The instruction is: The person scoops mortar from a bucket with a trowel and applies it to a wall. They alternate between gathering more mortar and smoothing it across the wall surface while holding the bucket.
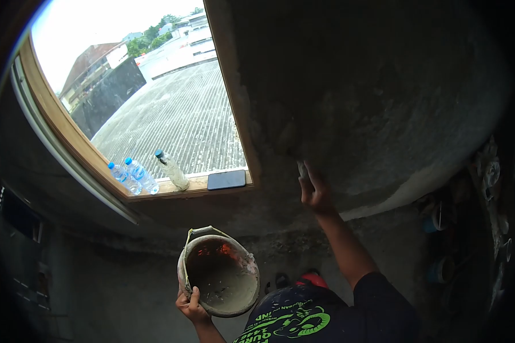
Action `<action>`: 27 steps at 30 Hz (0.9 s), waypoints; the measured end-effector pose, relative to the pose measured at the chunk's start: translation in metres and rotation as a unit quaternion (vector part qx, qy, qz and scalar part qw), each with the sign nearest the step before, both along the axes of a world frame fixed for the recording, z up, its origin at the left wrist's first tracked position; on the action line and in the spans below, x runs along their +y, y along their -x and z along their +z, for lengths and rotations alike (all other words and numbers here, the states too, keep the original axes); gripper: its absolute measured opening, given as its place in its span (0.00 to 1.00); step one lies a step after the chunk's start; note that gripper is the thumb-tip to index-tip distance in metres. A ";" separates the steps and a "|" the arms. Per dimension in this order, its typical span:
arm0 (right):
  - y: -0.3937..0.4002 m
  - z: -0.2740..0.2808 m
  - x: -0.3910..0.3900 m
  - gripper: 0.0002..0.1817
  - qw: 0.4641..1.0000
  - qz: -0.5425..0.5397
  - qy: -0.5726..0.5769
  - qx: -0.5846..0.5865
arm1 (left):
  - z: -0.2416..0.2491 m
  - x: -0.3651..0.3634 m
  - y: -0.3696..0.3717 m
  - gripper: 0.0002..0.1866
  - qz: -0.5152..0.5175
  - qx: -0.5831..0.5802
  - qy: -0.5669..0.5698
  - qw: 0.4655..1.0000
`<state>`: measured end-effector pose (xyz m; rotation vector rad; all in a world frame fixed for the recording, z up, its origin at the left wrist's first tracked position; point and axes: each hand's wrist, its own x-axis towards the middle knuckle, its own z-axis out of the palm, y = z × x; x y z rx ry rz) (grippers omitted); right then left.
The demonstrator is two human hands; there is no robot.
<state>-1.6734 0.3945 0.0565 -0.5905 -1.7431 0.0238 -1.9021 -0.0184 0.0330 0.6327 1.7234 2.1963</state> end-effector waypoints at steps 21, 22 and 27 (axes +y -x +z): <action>-0.173 -0.195 -0.141 0.19 0.690 -0.016 0.723 0.027 | 0.015 0.027 -0.010 0.20 -0.036 0.014 0.030 0.999; -0.173 -0.188 -0.146 0.15 0.675 0.021 0.732 0.085 | 0.016 0.031 -0.012 0.23 -0.041 0.002 0.011 0.999; -0.162 -0.107 -0.151 0.29 0.694 0.173 0.699 0.003 | 0.047 0.039 -0.016 0.29 -0.080 0.023 0.022 0.996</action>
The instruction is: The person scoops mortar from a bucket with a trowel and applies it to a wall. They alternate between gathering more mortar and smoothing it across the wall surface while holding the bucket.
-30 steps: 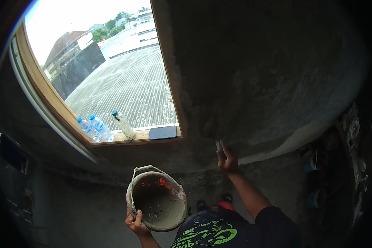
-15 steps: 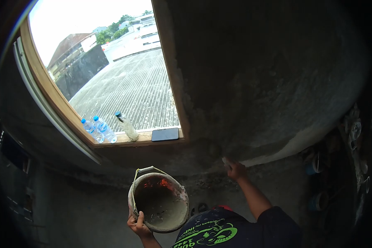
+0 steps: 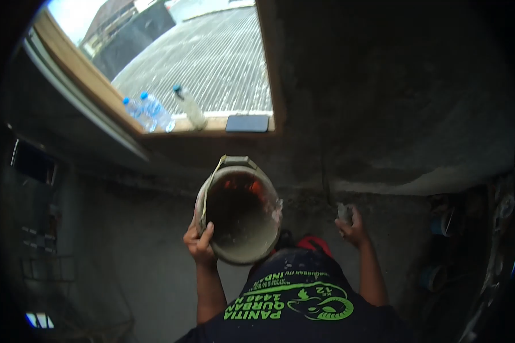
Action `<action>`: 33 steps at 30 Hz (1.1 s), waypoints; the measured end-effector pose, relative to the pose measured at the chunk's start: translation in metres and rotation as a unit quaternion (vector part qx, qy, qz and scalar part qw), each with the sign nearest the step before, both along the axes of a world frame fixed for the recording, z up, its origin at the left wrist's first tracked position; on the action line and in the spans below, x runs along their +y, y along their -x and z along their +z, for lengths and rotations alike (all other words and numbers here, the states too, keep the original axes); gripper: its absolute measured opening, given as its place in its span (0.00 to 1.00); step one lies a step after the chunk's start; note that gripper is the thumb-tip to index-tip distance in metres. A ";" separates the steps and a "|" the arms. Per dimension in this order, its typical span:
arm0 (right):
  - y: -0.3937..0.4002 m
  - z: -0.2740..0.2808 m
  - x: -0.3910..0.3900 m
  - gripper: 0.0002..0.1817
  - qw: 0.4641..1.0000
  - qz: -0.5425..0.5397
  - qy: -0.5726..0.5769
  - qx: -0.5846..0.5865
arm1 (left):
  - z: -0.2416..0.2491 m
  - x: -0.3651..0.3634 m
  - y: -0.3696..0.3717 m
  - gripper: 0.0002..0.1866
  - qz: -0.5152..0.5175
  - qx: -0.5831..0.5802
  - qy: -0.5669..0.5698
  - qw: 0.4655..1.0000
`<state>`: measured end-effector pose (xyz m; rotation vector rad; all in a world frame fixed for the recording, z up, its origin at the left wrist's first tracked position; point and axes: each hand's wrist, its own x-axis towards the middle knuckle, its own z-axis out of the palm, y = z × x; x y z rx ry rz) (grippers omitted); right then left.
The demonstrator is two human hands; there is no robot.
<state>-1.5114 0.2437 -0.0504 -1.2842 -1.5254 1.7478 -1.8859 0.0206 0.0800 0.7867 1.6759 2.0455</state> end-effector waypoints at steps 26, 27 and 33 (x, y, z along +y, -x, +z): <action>0.191 0.233 0.028 0.17 0.704 0.584 -0.307 -0.263 | 0.026 0.003 -0.004 0.06 0.010 0.166 -0.054 0.985; 0.193 0.232 0.025 0.17 0.700 0.590 -0.297 -0.272 | 0.026 0.002 -0.003 0.06 0.010 0.166 -0.053 0.985; 0.167 0.193 0.062 0.20 0.751 0.648 -0.078 -0.103 | 0.028 0.005 -0.003 0.08 -0.007 0.163 -0.038 0.986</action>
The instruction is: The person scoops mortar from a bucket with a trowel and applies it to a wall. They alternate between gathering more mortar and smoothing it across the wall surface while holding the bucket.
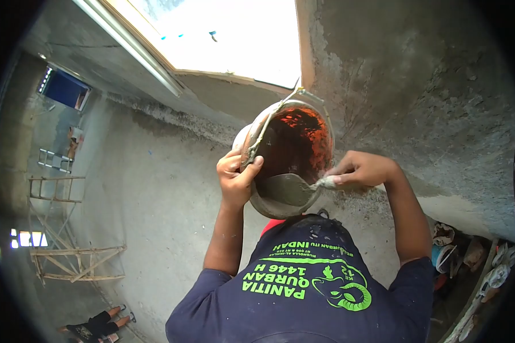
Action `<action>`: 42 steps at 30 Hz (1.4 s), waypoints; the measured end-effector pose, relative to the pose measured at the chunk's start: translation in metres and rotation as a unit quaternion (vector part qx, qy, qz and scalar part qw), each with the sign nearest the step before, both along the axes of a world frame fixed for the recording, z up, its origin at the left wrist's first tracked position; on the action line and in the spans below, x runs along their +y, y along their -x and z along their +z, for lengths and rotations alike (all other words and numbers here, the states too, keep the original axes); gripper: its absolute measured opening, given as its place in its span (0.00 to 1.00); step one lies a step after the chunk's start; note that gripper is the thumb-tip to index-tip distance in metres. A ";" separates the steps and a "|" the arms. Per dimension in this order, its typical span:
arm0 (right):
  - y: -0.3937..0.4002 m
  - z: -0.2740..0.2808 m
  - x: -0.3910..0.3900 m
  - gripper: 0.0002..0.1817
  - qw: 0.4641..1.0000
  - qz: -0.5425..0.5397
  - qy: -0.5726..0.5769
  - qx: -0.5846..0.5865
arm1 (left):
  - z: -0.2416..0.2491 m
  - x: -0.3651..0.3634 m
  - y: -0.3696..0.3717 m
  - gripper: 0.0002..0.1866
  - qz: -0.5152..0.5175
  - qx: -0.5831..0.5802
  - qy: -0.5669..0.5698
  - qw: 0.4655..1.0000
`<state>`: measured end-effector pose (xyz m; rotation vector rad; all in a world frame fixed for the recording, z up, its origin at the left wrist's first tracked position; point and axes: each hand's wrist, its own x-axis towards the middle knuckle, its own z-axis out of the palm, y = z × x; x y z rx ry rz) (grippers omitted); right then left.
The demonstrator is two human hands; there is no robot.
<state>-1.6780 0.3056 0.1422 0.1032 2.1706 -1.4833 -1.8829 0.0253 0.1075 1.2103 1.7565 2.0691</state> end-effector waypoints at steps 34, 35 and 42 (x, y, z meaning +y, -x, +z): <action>-0.056 -0.050 0.074 0.22 0.534 -0.497 -0.504 0.462 | -0.036 -0.033 -0.007 0.18 0.105 -0.194 -0.030 0.975; -0.059 -0.059 0.078 0.22 0.509 -0.511 -0.529 0.448 | -0.035 -0.034 -0.009 0.18 0.102 -0.197 -0.029 0.975; -0.108 -0.130 0.077 0.23 0.509 -0.521 -0.528 0.437 | -0.024 -0.022 -0.017 0.14 0.136 -0.170 -0.009 0.976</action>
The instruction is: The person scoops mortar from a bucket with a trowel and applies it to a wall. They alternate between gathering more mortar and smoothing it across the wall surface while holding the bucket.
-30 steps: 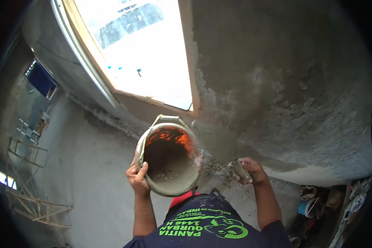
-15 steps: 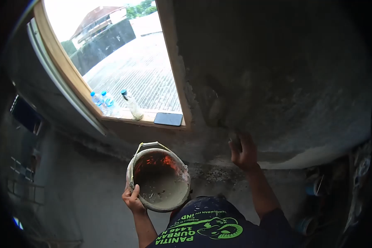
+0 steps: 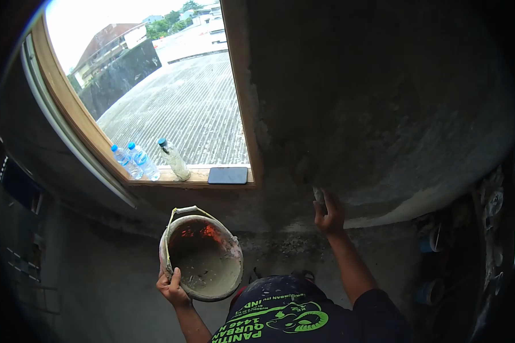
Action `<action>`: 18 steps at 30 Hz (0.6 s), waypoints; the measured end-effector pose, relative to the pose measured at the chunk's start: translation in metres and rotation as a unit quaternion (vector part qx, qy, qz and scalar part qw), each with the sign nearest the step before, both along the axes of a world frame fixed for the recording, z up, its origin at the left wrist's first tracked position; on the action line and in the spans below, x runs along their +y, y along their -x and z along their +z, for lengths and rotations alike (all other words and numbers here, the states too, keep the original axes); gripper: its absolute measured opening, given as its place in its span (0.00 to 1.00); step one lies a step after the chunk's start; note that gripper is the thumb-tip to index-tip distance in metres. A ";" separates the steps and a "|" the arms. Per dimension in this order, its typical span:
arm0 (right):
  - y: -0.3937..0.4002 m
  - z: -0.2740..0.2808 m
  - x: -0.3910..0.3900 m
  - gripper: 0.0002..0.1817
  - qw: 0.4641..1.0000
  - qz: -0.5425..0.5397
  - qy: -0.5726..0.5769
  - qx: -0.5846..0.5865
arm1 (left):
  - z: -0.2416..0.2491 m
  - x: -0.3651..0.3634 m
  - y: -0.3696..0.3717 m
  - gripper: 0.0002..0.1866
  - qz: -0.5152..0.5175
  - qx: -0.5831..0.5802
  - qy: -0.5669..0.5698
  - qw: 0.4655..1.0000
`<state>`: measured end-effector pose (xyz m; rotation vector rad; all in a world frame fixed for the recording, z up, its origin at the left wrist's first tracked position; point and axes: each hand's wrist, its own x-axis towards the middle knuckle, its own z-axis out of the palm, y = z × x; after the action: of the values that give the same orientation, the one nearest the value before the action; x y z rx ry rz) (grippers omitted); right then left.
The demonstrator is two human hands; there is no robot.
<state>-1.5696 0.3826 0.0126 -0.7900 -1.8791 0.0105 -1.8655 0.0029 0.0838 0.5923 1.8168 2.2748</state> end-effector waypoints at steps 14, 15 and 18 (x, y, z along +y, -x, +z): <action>0.053 0.038 -0.002 0.22 0.996 0.035 -0.016 -0.083 | -0.020 -0.013 0.017 0.16 -0.008 -0.043 0.000 0.999; 0.054 0.047 -0.008 0.22 0.997 0.040 -0.019 -0.069 | -0.020 -0.012 0.017 0.16 -0.011 -0.039 -0.003 0.999; 0.067 0.085 -0.006 0.23 0.998 0.040 -0.030 -0.036 | -0.018 -0.011 0.020 0.17 -0.013 -0.025 -0.001 1.000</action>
<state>-1.6369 0.3768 0.0973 -0.6827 -1.9689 -0.0247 -1.8850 -0.0079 0.0659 0.5510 1.7752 2.2536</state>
